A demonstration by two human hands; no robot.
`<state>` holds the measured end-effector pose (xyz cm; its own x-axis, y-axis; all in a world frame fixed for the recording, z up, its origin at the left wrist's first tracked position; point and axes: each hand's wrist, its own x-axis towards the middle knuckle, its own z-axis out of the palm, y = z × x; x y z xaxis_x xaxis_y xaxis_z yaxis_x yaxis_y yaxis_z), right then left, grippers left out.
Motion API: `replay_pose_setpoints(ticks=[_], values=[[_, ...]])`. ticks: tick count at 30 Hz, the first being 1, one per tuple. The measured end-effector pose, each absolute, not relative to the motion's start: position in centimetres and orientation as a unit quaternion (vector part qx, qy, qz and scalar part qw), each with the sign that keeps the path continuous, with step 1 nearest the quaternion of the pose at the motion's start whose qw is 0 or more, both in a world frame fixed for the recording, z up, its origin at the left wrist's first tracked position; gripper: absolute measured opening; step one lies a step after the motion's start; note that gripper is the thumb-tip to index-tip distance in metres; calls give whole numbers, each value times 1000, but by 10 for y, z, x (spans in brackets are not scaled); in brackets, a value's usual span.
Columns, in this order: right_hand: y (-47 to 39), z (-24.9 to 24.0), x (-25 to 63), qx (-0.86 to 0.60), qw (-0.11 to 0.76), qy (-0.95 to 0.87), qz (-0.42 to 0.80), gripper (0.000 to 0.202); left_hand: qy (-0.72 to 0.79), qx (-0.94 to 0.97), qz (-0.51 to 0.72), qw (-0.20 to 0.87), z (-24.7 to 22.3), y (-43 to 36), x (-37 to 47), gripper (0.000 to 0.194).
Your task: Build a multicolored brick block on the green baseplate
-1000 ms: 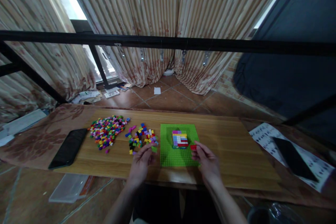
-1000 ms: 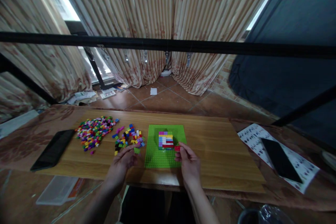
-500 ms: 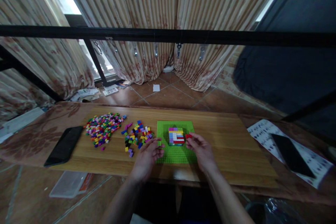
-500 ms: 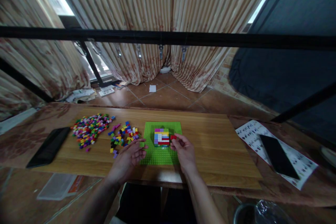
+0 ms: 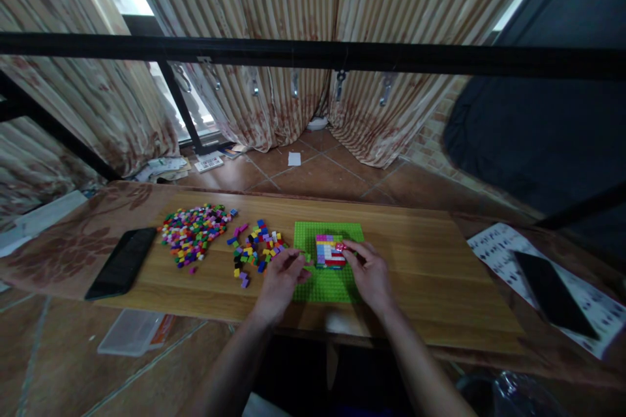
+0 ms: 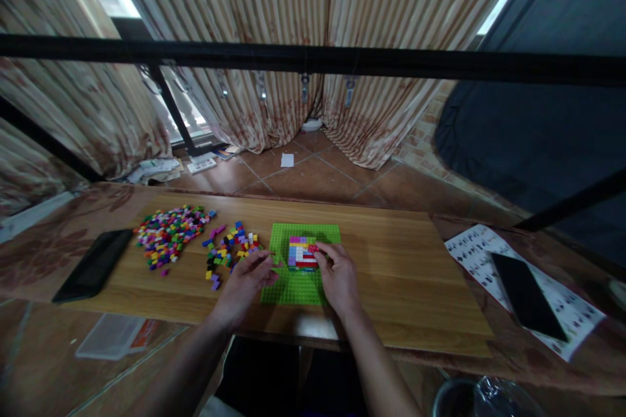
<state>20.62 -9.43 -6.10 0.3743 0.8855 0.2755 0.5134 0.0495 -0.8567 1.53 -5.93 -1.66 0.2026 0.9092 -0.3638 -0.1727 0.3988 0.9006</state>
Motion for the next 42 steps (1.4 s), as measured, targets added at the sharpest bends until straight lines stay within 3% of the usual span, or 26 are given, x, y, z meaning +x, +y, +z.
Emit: replay_pose_setpoints(ticks=[22,42], values=[[-92,-47,210,-657,326,-676,70,28,491,384,379,684,-29,-60,10,33],[-93,-55,199,-697,429,-571,68,27,490,420,370,668,-35,-60,10,32]])
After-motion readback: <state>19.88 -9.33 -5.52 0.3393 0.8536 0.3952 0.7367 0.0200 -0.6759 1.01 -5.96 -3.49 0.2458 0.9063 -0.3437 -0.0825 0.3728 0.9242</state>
